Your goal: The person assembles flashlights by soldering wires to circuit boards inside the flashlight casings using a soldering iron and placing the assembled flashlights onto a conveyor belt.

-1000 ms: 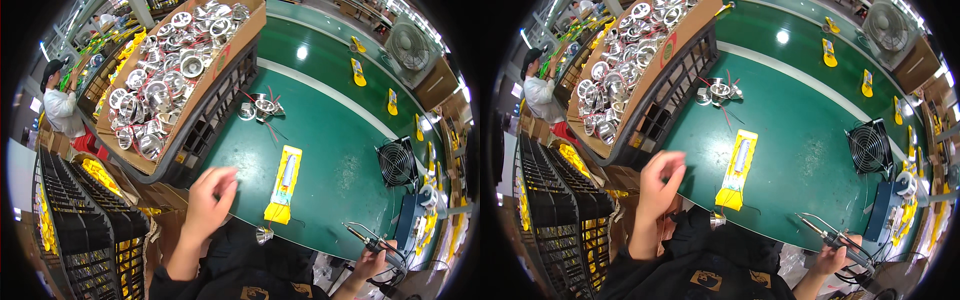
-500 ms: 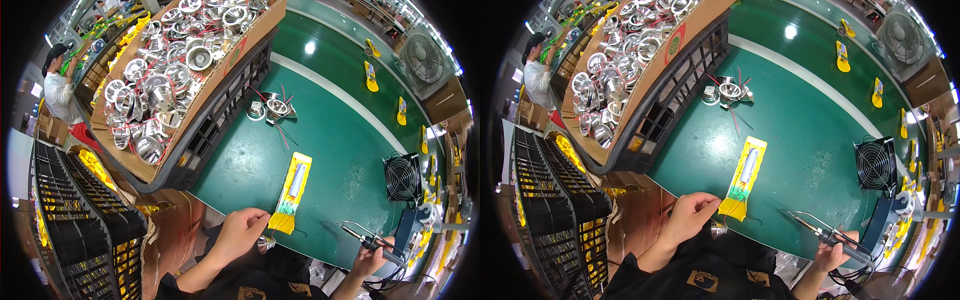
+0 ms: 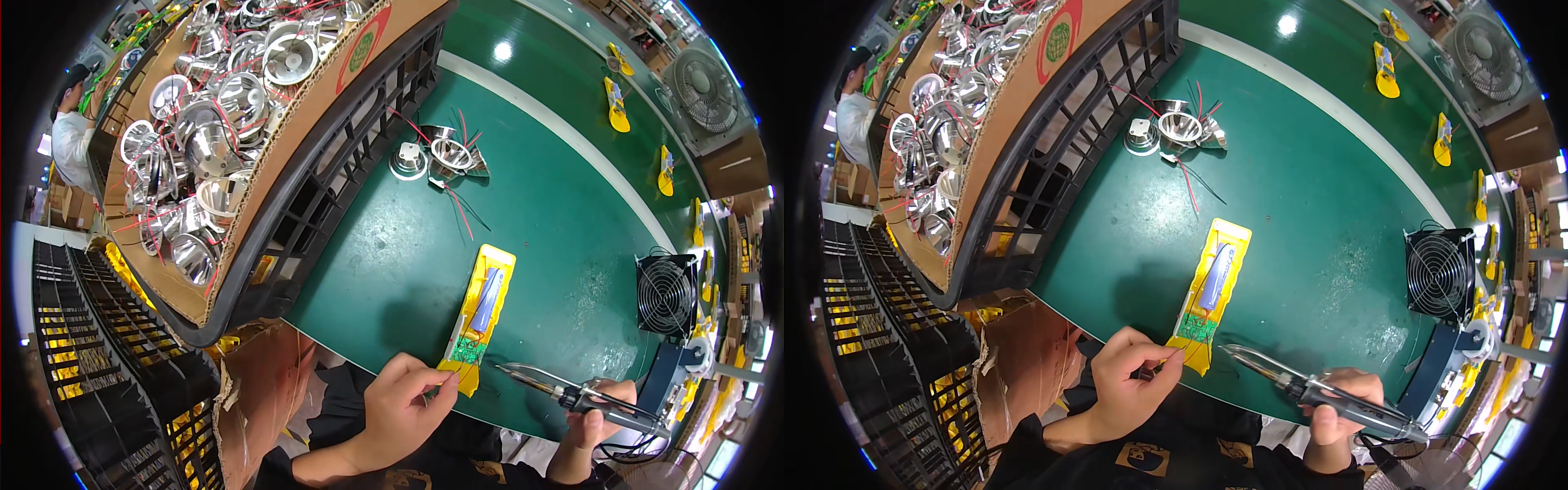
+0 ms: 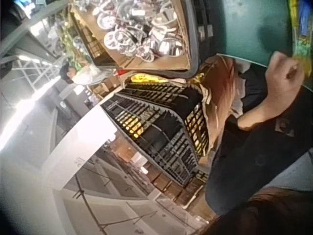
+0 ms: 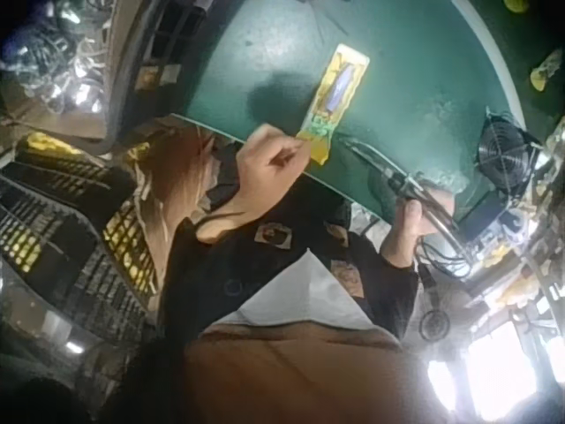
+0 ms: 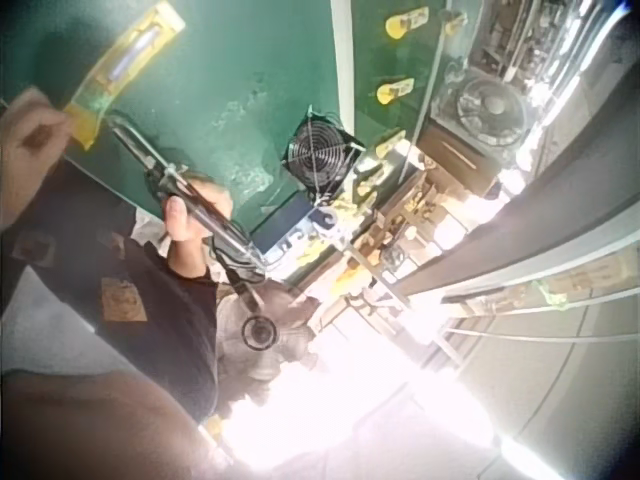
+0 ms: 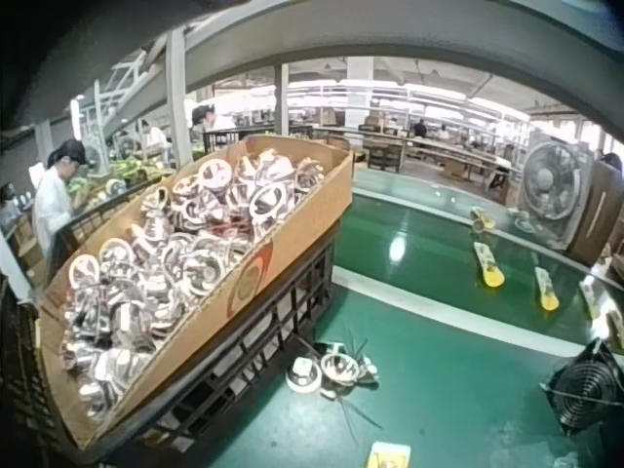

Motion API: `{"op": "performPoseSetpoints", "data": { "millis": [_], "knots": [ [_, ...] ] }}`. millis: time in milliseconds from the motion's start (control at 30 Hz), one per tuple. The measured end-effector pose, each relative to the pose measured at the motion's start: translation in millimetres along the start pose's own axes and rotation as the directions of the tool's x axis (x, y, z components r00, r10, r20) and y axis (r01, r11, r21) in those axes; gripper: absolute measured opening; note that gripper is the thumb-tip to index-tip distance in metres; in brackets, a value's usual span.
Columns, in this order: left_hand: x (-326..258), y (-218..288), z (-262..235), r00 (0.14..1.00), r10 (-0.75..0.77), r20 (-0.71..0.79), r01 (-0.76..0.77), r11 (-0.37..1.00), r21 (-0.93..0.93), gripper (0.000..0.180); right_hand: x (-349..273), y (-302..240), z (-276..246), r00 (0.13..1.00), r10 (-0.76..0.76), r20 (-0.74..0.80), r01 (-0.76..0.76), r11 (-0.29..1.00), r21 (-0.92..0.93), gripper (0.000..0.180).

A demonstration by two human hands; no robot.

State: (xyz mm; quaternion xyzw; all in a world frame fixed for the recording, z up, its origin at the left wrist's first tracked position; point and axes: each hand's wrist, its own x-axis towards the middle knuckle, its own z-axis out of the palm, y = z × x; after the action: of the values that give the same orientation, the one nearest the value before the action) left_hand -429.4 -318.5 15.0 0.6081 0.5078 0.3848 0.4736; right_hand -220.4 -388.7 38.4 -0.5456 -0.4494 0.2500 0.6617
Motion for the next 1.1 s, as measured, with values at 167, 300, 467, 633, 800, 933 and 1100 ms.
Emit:
{"op": "performPoseSetpoints", "data": {
  "millis": [167, 300, 467, 633, 800, 933, 1100],
  "knots": [
    [8.4, 2.2, 1.7, 0.998, -0.056, 0.016, 0.055, 0.997, 0.055, 0.009, 5.9, 10.0, 8.5, 0.991, -0.019, 0.134, 0.025, 0.999, -0.046, 0.033],
    [14.2, 2.9, 2.0, 0.999, -0.049, 0.008, 0.048, 0.995, 0.088, 0.009, 5.6, 16.1, 15.5, 0.993, 0.033, 0.112, -0.037, 0.999, 0.03, 0.032],
    [16.0, 7.7, 4.4, 0.995, -0.093, 0.035, 0.088, 0.989, 0.117, 0.011, 4.2, 18.7, 18.2, 0.986, 0.085, 0.141, -0.081, 0.996, -0.032, 0.032],
    [16.4, 7.3, 2.8, 0.992, -0.118, 0.035, 0.112, 0.983, 0.143, 0.011, 1.4, 22.2, 17.9, 0.985, 0.104, 0.135, -0.101, 0.994, -0.027, 0.032],
    [12.4, 7.0, 1.5, 0.993, -0.113, 0.028, 0.109, 0.987, 0.119, 0.008, 0.1, 24.7, 16.8, 0.985, 0.095, 0.142, -0.095, 0.995, -0.008, 0.033],
    [6.6, 7.4, 0.1, 0.996, -0.082, 0.046, 0.076, 0.99, 0.117, 0.009, -1.7, 24.6, 16.0, 0.99, 0.08, 0.12, -0.08, 0.997, 0.0, 0.035],
    [0.4, 3.5, -0.2, 0.999, -0.033, 0.019, 0.031, 0.995, 0.09, 0.012, -3.5, 23.4, 15.8, 0.994, 0.088, 0.065, -0.09, 0.996, 0.028, 0.035]
  ]
}}
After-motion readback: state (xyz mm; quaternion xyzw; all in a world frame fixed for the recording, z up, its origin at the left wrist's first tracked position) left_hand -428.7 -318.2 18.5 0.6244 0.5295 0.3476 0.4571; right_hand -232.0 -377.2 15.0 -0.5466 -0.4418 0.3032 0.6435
